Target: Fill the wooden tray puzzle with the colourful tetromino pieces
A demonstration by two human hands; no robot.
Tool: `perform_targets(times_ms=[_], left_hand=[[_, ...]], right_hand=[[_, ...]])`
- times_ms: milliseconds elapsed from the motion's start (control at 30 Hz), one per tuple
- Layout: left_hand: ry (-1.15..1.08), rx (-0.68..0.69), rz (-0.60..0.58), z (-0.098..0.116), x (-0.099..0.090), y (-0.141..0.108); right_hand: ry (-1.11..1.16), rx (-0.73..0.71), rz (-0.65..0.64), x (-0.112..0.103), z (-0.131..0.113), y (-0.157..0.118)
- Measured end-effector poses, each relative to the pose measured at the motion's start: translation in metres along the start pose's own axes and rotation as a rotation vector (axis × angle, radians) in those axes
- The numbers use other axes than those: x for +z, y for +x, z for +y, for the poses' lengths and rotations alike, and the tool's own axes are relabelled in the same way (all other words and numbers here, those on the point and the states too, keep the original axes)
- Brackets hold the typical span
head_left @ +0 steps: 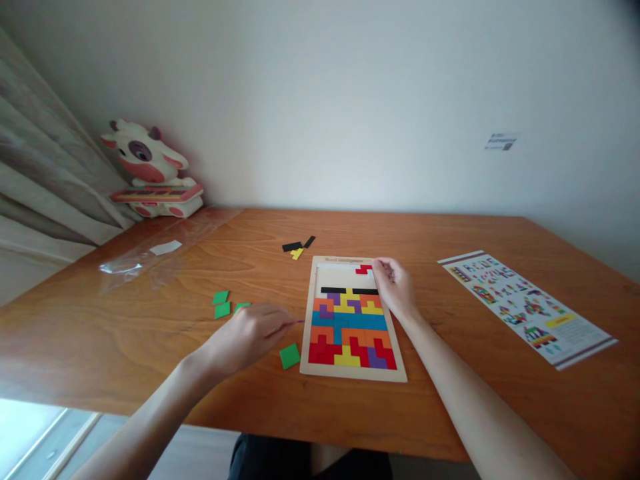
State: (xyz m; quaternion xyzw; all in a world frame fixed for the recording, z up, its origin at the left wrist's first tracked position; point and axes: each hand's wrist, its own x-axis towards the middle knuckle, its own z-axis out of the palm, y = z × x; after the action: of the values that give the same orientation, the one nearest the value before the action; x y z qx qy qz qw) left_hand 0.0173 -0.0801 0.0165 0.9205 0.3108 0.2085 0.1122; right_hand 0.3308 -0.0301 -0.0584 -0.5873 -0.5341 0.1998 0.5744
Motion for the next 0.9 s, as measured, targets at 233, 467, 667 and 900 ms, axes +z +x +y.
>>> perform_targets(times_ms=[233, 467, 667, 900], left_hand=[[-0.567, -0.428, 0.099, -0.036, 0.028, 0.066], [-0.589, -0.323, 0.185, -0.041, 0.05, 0.085], [-0.343, -0.105, 0.154, -0.051, 0.051, 0.078], [-0.236, -0.005, 0.024, -0.062, 0.048, 0.077]], right_hand=[[-0.109, -0.146, -0.065, -0.003, -0.011, -0.004], [-0.176, -0.464, -0.384, 0.002, -0.044, -0.019], [-0.298, -0.613, -0.528, 0.011, -0.057, -0.029], [-0.294, -0.556, -0.486, 0.009, -0.053, -0.027]])
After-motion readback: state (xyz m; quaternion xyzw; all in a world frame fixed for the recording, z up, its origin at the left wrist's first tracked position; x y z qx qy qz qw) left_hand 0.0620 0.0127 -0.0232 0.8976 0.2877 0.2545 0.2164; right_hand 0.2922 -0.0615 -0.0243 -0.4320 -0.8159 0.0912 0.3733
